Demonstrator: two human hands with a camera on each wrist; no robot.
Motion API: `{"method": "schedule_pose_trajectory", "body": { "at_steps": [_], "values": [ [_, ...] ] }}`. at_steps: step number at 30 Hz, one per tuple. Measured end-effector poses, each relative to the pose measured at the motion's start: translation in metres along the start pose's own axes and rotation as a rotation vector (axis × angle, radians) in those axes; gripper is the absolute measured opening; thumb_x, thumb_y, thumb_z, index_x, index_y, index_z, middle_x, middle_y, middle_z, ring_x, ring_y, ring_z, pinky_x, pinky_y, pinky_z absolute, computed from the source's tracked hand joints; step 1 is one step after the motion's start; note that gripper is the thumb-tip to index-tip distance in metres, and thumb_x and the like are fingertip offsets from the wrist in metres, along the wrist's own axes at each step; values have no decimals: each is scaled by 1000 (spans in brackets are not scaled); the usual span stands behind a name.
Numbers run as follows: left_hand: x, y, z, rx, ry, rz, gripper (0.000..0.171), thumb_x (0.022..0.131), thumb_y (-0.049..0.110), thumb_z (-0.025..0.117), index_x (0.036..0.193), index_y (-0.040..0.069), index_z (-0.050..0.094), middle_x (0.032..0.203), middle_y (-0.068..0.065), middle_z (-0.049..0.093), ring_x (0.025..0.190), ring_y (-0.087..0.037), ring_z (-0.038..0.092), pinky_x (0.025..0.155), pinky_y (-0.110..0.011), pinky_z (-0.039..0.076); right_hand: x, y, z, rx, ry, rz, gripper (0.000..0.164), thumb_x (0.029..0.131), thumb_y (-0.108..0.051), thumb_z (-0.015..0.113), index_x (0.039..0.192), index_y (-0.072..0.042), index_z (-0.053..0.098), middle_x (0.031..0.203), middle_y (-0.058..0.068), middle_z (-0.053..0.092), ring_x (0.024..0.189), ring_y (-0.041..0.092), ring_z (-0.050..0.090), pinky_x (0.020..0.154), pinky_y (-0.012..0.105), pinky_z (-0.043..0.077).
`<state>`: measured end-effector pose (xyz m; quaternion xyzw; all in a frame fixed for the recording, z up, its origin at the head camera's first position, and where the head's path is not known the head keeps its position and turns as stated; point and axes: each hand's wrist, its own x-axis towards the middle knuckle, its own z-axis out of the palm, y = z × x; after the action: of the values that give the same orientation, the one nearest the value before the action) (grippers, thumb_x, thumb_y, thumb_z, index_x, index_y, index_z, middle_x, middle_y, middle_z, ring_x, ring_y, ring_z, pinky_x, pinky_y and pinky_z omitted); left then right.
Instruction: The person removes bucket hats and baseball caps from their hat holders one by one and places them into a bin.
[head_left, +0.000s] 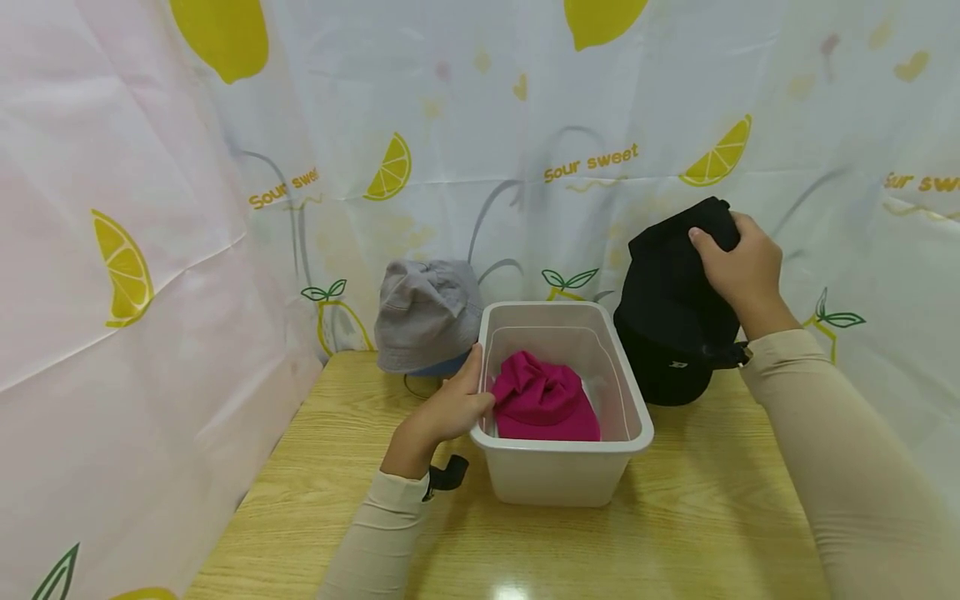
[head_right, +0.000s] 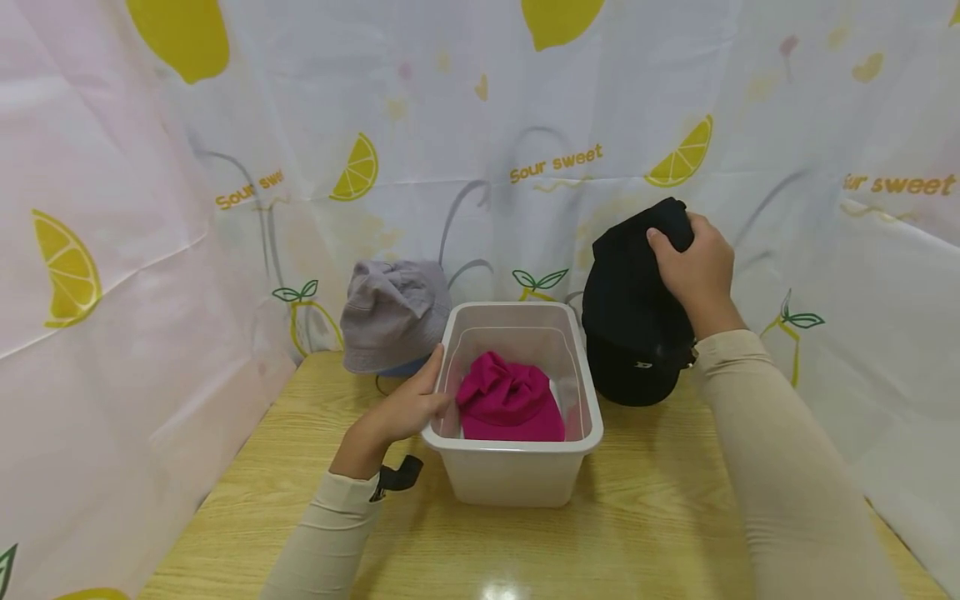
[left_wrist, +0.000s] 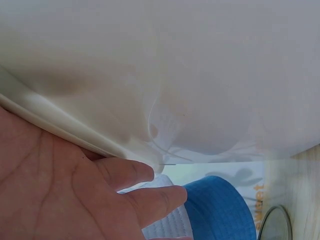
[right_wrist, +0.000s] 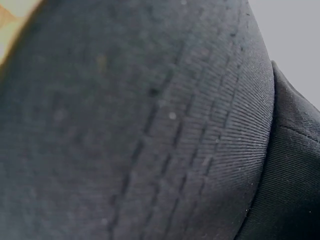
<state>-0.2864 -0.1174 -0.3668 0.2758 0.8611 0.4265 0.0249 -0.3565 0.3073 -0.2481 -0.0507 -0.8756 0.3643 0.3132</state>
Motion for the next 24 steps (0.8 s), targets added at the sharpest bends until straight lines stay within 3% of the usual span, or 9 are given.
{"method": "schedule_pose_trajectory", "body": {
  "at_steps": [6,17,24],
  "values": [
    [-1,0,-1,10,4,-14,98,85,15,49,167,11,-5,175,-5,3,160,-24,4,118,-75,-6,1,-11,-4,26,-4,9,79,98,-59,49,160,-11,40,159,20,46,139,48,46,112,65,36],
    [0,-3,0,12,4,6,98,85,14,49,167,13,-5,175,-4,4,160,-25,4,118,-75,-5,-4,-29,1,91,22,-27,76,95,-60,56,154,-13,49,153,17,53,135,43,52,111,61,40],
    [0,-1,0,-7,-6,5,99,84,11,49,166,7,-7,175,-7,0,159,-25,9,127,-55,12,-11,-44,7,123,26,-70,72,94,-59,58,151,-14,54,149,18,58,129,42,55,107,60,41]
  ]
}}
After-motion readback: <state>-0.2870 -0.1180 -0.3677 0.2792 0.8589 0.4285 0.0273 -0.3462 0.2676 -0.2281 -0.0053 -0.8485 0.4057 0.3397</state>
